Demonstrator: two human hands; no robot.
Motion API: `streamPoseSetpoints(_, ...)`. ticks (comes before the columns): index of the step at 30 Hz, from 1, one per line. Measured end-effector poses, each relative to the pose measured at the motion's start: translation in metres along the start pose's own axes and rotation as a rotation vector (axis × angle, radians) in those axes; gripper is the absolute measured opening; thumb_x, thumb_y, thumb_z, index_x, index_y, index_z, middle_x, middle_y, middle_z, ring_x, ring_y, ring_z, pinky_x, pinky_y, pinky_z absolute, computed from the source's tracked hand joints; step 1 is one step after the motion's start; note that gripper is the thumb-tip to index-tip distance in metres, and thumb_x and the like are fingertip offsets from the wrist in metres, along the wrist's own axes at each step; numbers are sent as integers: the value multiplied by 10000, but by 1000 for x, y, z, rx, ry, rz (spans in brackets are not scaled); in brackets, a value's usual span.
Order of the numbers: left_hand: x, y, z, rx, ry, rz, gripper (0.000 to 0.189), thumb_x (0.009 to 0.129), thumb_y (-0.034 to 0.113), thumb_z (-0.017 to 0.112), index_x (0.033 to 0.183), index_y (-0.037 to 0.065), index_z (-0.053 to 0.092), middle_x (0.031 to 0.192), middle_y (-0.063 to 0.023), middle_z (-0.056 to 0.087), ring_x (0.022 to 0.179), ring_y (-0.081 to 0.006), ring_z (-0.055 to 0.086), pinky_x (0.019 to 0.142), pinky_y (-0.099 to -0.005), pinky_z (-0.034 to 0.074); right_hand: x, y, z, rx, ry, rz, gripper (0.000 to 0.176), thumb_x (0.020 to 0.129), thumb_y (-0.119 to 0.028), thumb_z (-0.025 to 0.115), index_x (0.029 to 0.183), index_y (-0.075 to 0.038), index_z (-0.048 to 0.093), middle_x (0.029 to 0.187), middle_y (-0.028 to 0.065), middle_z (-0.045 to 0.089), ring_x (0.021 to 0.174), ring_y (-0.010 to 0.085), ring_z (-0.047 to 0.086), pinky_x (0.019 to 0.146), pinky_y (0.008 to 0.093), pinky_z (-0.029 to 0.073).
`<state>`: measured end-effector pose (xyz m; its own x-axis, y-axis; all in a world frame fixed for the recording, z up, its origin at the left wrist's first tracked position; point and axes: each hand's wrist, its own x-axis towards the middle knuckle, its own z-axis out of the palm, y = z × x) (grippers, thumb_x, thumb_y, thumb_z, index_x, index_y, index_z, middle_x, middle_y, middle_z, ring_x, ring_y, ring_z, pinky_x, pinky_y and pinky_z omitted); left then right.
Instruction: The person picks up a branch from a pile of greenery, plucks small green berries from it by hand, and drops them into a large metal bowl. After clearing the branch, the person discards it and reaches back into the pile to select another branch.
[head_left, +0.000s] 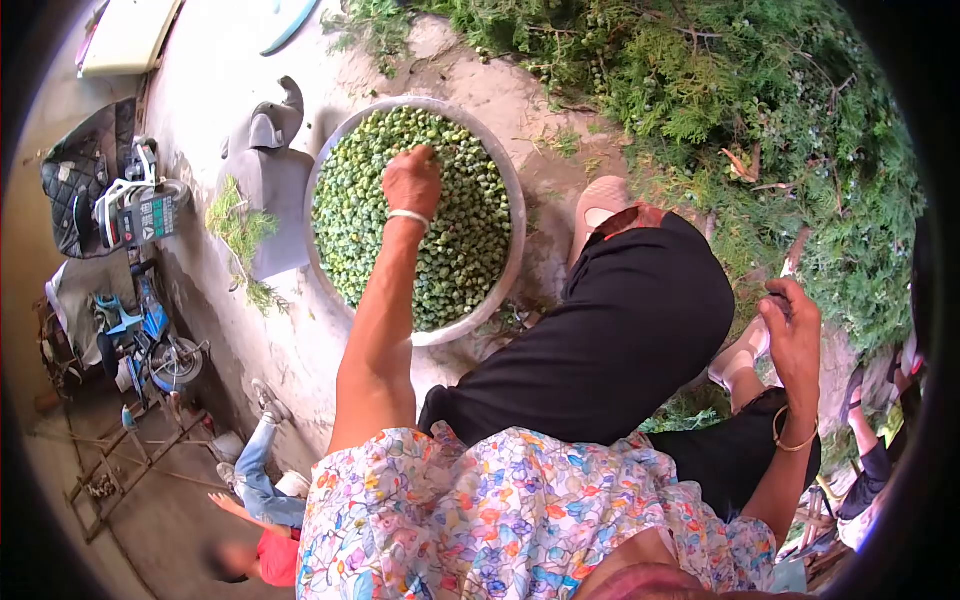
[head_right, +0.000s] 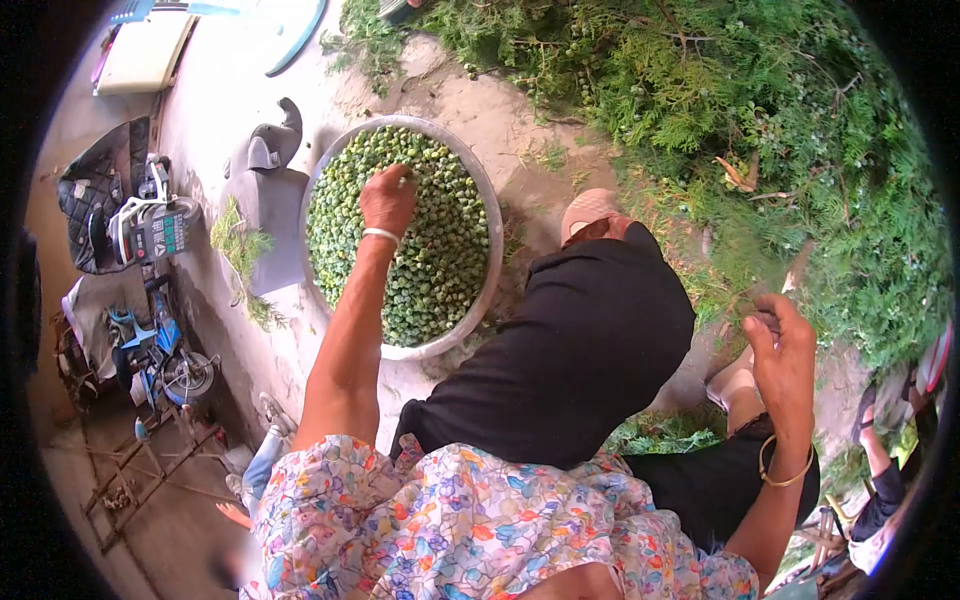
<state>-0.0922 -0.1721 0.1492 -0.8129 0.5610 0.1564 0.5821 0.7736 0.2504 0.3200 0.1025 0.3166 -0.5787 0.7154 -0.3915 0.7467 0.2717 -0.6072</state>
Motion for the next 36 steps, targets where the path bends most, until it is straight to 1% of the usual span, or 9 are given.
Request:
streamPoseSetpoints(4, -17, -10, -41, -729, 100, -239, 160, 776, 59, 672, 930, 23, 654, 790, -80, 658, 672, -153, 615, 618, -262, 510, 4, 4, -3, -25, 5, -16, 258, 788, -84, 583, 1017, 37, 581, 875, 145, 635, 814, 212, 614, 746, 310, 474)
streamPoseSetpoints(5, -25, -12, -53, -1007, 38, -490, 186, 824, 40, 614, 992, -37, 593, 833, -115, 633, 718, -216, 638, 635, -285, 544, 4, 4, -4, -27, 9, -29, 258, 788, -84, 583, 1017, 37, 581, 875, 145, 635, 814, 212, 614, 746, 310, 474)
streamPoseSetpoints(8, -44, -15, -76, -1729, -8, -713, 173, 881, -6, 488, 1043, -58, 520, 977, -185, 606, 880, -324, 633, 694, -343, 566, 4, -3, -1, -58, 64, -75, 253, 791, -88, 585, 1014, 31, 593, 887, 143, 637, 826, 210, 616, 759, 313, 477)
streamPoseSetpoints(13, -59, 53, -113, -2257, -406, -652, 169, 908, 116, 507, 1023, 1, 552, 994, -187, 620, 889, -302, 629, 673, -326, 545, -24, -65, 2, 155, 150, -216, 224, 798, -59, 613, 1011, 11, 616, 897, 109, 650, 832, 173, 616, 764, 285, 481)
streamPoseSetpoints(17, -67, 128, -143, -2372, -753, -325, 229, 905, 154, 517, 1087, 21, 559, 1008, -167, 604, 887, -298, 583, 678, -322, 531, -72, -146, 11, 409, 159, -372, 271, 774, 57, 609, 1040, 5, 618, 915, 71, 657, 848, 123, 610, 772, 254, 491)
streamPoseSetpoints(21, -89, 188, -186, -2336, -1024, -68, 244, 916, 120, 476, 1099, -34, 525, 966, -211, 609, 842, -310, 617, 686, -341, 537, -113, -177, 20, 338, 346, -574, 321, 709, -9, 702, 1020, -8, 624, 896, 132, 652, 774, 179, 631, 666, 273, 493)
streamPoseSetpoints(27, -135, 234, -230, -2171, -993, 82, 237, 906, 32, 466, 1114, -78, 498, 1026, -179, 599, 882, -256, 633, 736, -371, 561, -167, -155, 18, 305, 486, -563, 300, 705, -14, 697, 995, -5, 621, 876, 150, 626, 731, 260, 626, 607, 321, 487)
streamPoseSetpoints(33, -164, 258, -248, -1784, -976, 330, 249, 898, 52, 482, 1105, -85, 501, 940, -144, 602, 819, -229, 634, 663, -348, 570, -205, -128, 8, 243, 505, -479, 182, 726, 1, 656, 907, -1, 641, 820, 135, 609, 717, 277, 613, 629, 328, 483)
streamPoseSetpoints(36, -176, 271, -255, -1819, -1092, 255, 193, 902, 63, 483, 1039, -68, 517, 924, -143, 602, 714, -218, 640, 566, -327, 557, -216, -112, 11, 281, 578, -468, 153, 724, 10, 639, 877, 11, 632, 795, 138, 602, 711, 285, 606, 614, 346, 477)
